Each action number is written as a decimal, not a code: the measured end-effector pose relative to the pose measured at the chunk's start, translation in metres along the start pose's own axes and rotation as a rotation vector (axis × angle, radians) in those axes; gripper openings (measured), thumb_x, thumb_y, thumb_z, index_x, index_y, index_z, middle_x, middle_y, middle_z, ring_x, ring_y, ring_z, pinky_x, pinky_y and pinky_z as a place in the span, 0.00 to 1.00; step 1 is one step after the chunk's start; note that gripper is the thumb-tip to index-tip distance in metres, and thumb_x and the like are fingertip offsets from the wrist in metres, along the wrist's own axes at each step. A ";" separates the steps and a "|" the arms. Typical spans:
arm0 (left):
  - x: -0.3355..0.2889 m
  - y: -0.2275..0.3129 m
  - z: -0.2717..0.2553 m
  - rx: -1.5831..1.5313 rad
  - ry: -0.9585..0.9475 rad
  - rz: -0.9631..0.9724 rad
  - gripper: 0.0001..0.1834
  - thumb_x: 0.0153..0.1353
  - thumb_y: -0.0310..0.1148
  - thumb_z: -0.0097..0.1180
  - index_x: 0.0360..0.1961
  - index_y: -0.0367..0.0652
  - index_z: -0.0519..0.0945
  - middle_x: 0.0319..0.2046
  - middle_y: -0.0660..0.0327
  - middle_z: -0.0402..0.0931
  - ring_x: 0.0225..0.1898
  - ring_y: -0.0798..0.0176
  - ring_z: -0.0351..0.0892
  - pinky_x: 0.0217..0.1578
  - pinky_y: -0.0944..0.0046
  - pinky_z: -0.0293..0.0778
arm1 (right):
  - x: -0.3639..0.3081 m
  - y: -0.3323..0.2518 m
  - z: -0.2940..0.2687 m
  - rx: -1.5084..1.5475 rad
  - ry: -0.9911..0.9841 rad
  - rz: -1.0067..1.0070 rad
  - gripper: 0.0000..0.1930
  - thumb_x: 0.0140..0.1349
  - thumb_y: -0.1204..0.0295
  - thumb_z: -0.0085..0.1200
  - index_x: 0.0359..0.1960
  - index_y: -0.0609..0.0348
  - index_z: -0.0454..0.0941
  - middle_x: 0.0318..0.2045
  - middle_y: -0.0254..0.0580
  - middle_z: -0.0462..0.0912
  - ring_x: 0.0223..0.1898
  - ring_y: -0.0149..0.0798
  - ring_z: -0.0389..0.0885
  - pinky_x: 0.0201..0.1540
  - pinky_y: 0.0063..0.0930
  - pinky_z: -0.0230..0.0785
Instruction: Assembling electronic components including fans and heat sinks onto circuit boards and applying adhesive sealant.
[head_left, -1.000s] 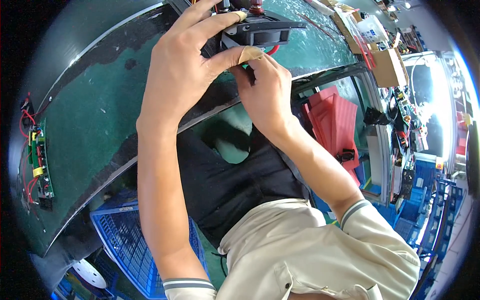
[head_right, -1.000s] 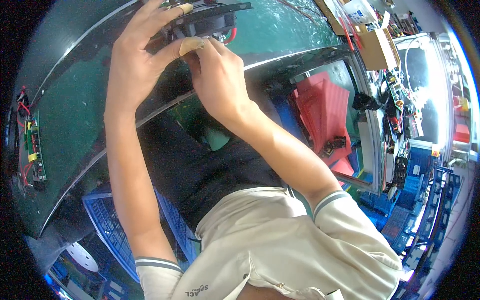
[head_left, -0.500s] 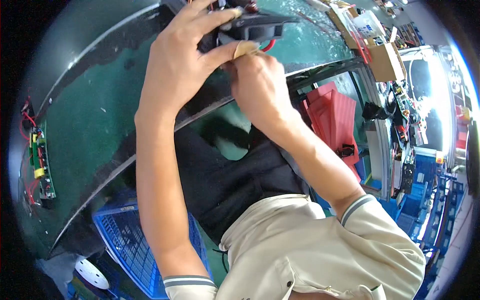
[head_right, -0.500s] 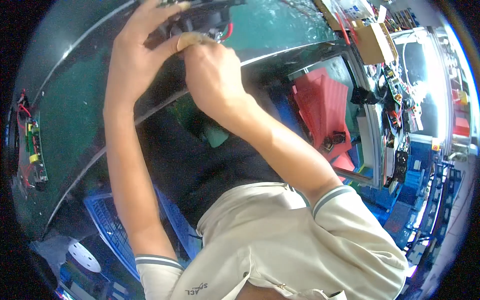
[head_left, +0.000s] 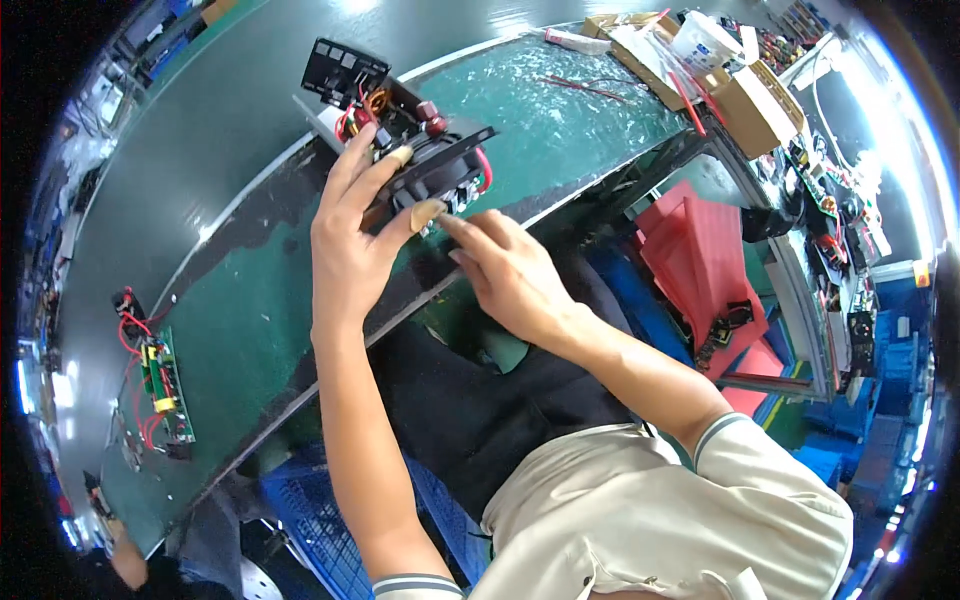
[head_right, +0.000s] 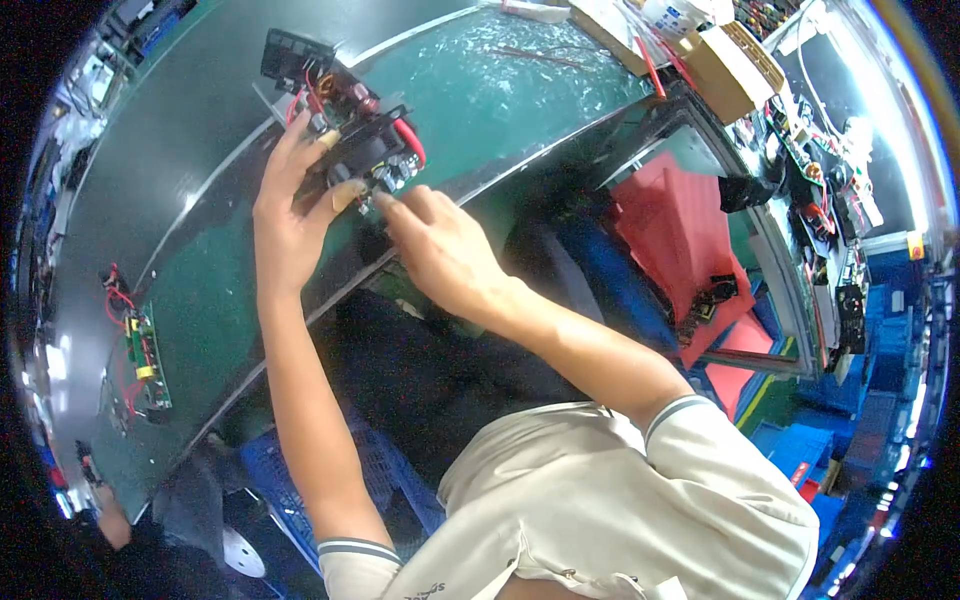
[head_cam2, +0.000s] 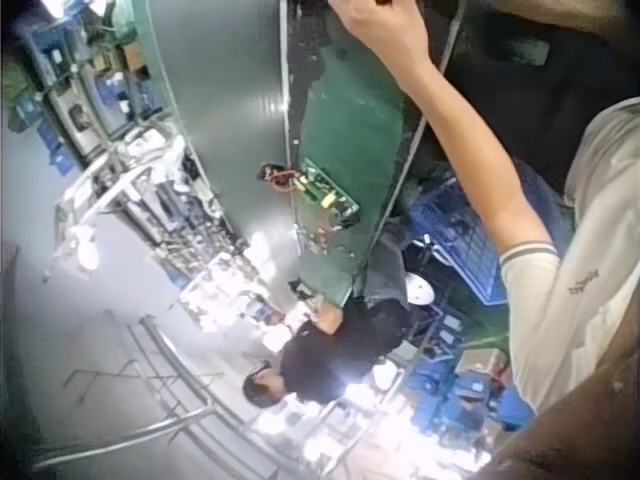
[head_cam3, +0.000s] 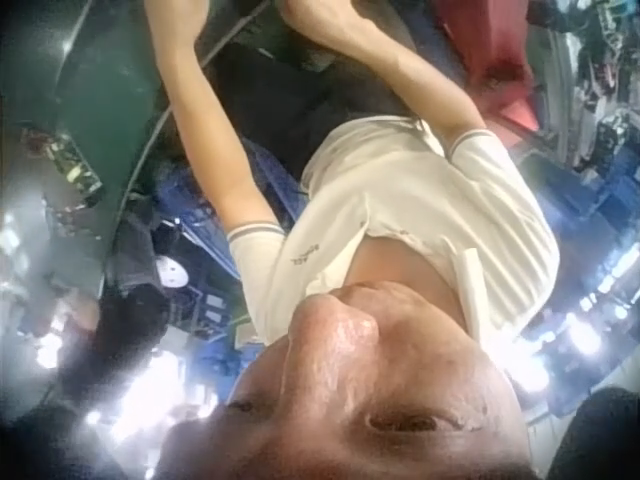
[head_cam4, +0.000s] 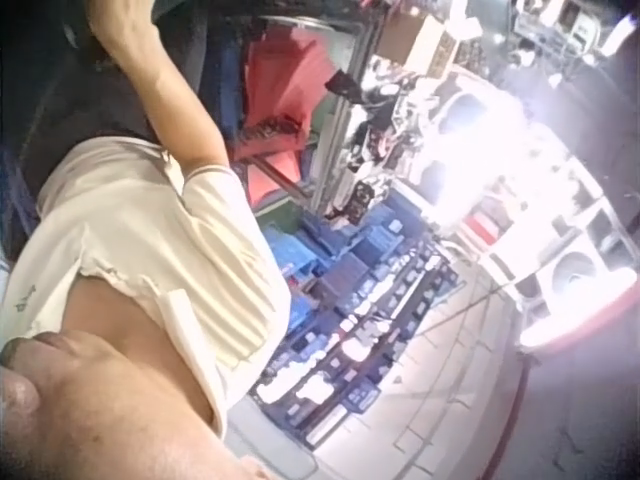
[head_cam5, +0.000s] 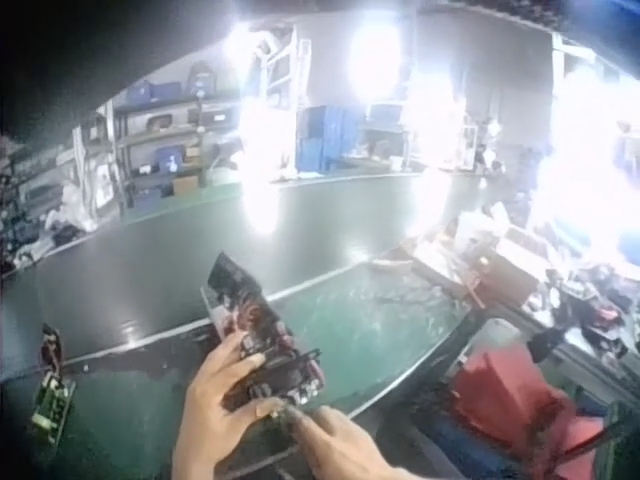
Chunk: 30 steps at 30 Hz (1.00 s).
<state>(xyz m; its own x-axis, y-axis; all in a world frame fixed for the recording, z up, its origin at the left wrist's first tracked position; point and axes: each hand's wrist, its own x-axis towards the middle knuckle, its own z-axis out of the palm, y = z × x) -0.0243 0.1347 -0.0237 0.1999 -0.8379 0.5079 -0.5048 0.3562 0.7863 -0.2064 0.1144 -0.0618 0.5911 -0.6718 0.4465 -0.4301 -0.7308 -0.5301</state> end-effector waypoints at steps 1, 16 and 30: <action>0.002 0.000 0.001 -0.032 -0.020 0.005 0.24 0.51 0.31 0.69 0.50 0.38 0.79 0.63 0.52 0.65 0.57 0.54 0.73 0.48 0.59 0.77 | 0.002 0.000 0.000 -0.002 0.004 -0.008 0.21 0.55 0.78 0.57 0.53 0.58 0.73 0.35 0.47 0.74 0.37 0.51 0.75 0.39 0.40 0.71; 0.001 0.008 0.003 -0.032 -0.072 -0.065 0.28 0.52 0.32 0.68 0.54 0.40 0.76 0.66 0.54 0.58 0.58 0.56 0.70 0.47 0.60 0.78 | 0.000 0.008 0.006 0.009 -0.020 -0.130 0.23 0.53 0.74 0.54 0.53 0.63 0.72 0.39 0.43 0.74 0.36 0.42 0.72 0.39 0.33 0.67; 0.002 0.006 -0.001 0.018 -0.099 0.028 0.26 0.54 0.29 0.66 0.55 0.38 0.75 0.67 0.52 0.56 0.59 0.55 0.69 0.48 0.59 0.78 | -0.001 -0.001 0.006 -0.069 -0.053 -0.115 0.23 0.53 0.72 0.51 0.54 0.59 0.73 0.40 0.39 0.72 0.40 0.40 0.71 0.41 0.33 0.67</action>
<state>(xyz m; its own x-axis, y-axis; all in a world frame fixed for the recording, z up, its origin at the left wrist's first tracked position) -0.0265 0.1353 -0.0176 0.1017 -0.8650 0.4913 -0.5246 0.3730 0.7653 -0.2029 0.1160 -0.0660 0.6733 -0.5773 0.4620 -0.4027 -0.8104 -0.4256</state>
